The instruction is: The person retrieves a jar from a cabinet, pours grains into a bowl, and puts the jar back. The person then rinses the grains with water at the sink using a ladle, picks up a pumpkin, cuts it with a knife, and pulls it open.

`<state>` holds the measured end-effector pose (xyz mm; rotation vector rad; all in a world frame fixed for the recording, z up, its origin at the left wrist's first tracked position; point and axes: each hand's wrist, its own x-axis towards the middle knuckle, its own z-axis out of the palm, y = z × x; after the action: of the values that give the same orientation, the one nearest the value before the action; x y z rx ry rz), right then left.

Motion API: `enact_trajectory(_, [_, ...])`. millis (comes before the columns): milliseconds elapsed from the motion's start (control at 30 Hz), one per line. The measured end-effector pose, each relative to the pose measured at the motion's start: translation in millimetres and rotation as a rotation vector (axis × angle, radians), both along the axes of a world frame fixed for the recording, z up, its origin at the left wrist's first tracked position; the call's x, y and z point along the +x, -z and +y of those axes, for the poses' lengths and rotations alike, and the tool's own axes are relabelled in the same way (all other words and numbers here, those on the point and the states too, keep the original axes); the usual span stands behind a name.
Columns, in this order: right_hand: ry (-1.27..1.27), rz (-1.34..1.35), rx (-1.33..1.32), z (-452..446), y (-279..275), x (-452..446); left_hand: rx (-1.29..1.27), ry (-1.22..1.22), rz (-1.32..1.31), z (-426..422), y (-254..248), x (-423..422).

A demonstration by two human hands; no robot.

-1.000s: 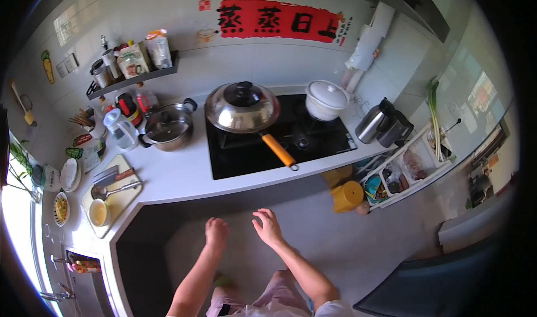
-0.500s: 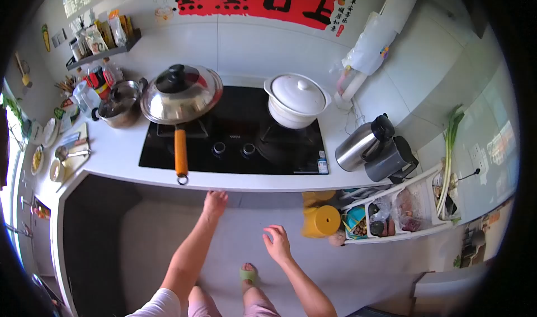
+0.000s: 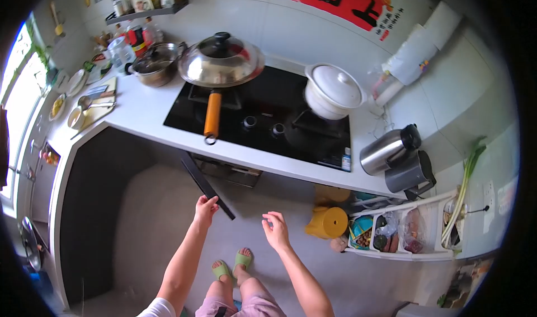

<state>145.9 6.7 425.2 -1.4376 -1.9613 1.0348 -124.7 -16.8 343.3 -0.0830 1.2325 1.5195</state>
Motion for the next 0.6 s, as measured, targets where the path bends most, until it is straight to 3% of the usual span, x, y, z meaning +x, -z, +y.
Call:
enact_trajectory(100, [-0.030, 0.047, -0.044, -6, 10, -27, -0.238, 0.007, 0.419, -51, -21, -23])
enact_trajectory(200, [-0.019, 0.077, -0.078, -11, 19, -48, -0.342, 0.004, 0.916, -96, 15, -61])
enact_trajectory(267, [0.008, 0.050, -0.047, -11, 28, -58, -0.348, 0.003, 1.098, -120, 12, -85])
enact_trajectory(367, [0.053, -0.029, -0.060, 2, 58, -69, -0.465, 0.036, 1.429, -137, -20, -108])
enact_trajectory(400, [0.091, 0.056, -0.127, 11, 79, -72, -0.501, 0.017, 1.535, -139, -25, -110])
enact_trajectory(467, [0.123, 0.130, -0.189, 28, 112, -82, -0.593, 0.030, 1.534, -142, -41, -108])
enact_trajectory(533, [0.213, 0.225, -0.252, 44, 131, -107, -0.734, 0.005, 1.842, -141, -48, -92])
enact_trajectory(600, [0.271, 0.216, -0.368, 57, 148, -129, -0.755, 0.071, 1.828, -142, -52, -77])
